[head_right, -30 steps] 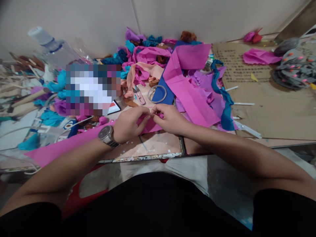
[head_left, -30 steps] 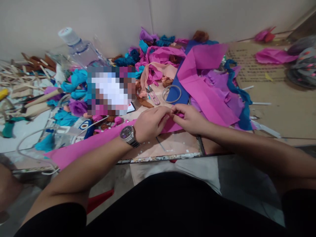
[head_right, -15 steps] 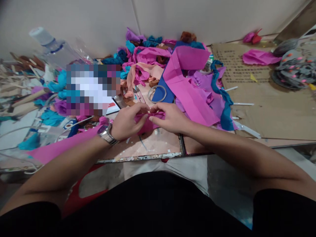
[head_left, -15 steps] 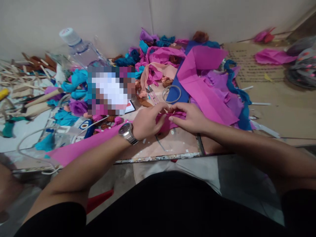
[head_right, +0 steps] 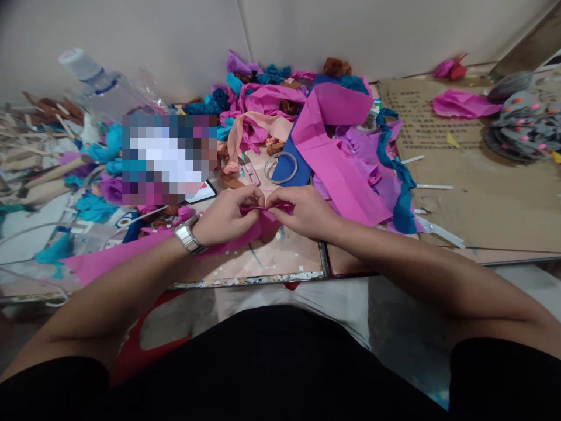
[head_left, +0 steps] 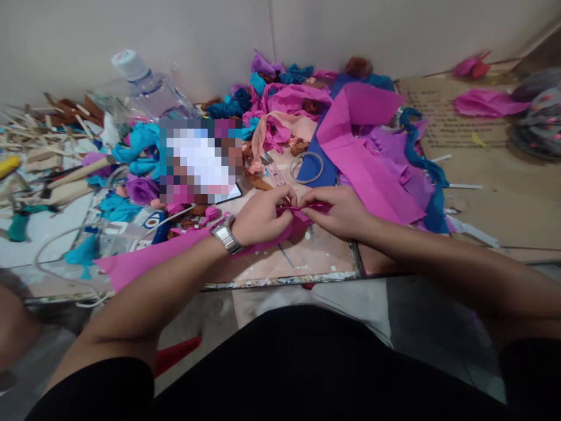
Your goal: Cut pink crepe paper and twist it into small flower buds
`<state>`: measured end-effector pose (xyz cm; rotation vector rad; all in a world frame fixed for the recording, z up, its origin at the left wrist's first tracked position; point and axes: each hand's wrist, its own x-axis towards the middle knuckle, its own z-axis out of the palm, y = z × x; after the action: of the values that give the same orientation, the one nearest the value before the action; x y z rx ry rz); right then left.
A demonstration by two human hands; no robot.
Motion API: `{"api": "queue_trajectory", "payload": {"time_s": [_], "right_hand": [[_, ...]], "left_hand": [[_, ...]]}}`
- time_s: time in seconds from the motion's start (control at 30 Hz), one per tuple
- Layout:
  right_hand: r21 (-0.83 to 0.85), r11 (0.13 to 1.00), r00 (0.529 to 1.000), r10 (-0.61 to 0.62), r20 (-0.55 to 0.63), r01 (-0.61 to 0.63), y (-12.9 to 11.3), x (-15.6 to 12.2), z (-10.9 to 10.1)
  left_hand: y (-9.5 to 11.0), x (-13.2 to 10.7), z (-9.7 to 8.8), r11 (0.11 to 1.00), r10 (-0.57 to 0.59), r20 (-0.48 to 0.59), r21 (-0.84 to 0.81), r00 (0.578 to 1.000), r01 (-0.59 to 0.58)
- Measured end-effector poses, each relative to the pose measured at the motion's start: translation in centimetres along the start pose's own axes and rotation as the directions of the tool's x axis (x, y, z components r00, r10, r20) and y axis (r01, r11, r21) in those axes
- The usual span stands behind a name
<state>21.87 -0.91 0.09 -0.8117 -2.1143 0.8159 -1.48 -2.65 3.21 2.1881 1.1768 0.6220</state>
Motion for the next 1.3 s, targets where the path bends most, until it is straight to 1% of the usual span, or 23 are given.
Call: {"api": "queue_trajectory", "payload": {"time_s": [0.07,0.27,0.4,0.53,0.7,0.83,1.13,1.2,1.3], "right_hand": [[0.001,1.0,1.0,-0.016,-0.004,0.016,-0.02,-0.01,0.04],[-0.014,1.0,1.0,0.001,-0.031,-0.001,-0.19,-0.04,0.01],[-0.016,1.0,1.0,-0.008,-0.029,0.008,-0.26,-0.08,-0.03],[-0.013,1.0,1.0,-0.015,-0.017,0.015,-0.28,-0.11,-0.06],[-0.049,0.999,1.0,-0.012,-0.023,0.011,-0.24,-0.13,-0.07],[-0.078,0.996,0.999,-0.035,-0.028,0.033,-0.15,-0.06,-0.06],[-0.106,0.994,0.999,-0.026,-0.034,0.022,-0.13,0.01,-0.06],[-0.089,0.996,0.999,-0.017,-0.049,0.013,-0.16,-0.02,-0.1],[-0.029,0.998,0.995,0.05,-0.081,-0.052,-0.2,-0.04,-0.16]], "left_hand": [[0.04,0.02,-0.04,0.999,-0.004,-0.011,-0.044,1.0,0.003],[0.17,0.06,-0.18,0.999,-0.001,-0.009,-0.052,1.0,0.001],[0.32,0.08,-0.2,0.995,-0.009,-0.001,-0.103,1.0,0.009],[0.33,0.1,0.02,0.984,-0.043,-0.028,-0.176,0.999,0.037],[0.19,0.09,0.27,0.976,-0.041,-0.046,-0.214,0.998,0.03],[0.19,0.06,0.31,0.98,-0.028,-0.058,-0.198,0.998,0.016],[0.26,0.07,0.38,0.984,-0.024,-0.066,-0.178,0.998,0.011],[0.35,0.03,0.21,0.989,-0.012,-0.069,-0.148,0.998,0.002],[0.48,-0.1,0.0,0.999,0.021,-0.074,-0.049,0.997,-0.025]]}}
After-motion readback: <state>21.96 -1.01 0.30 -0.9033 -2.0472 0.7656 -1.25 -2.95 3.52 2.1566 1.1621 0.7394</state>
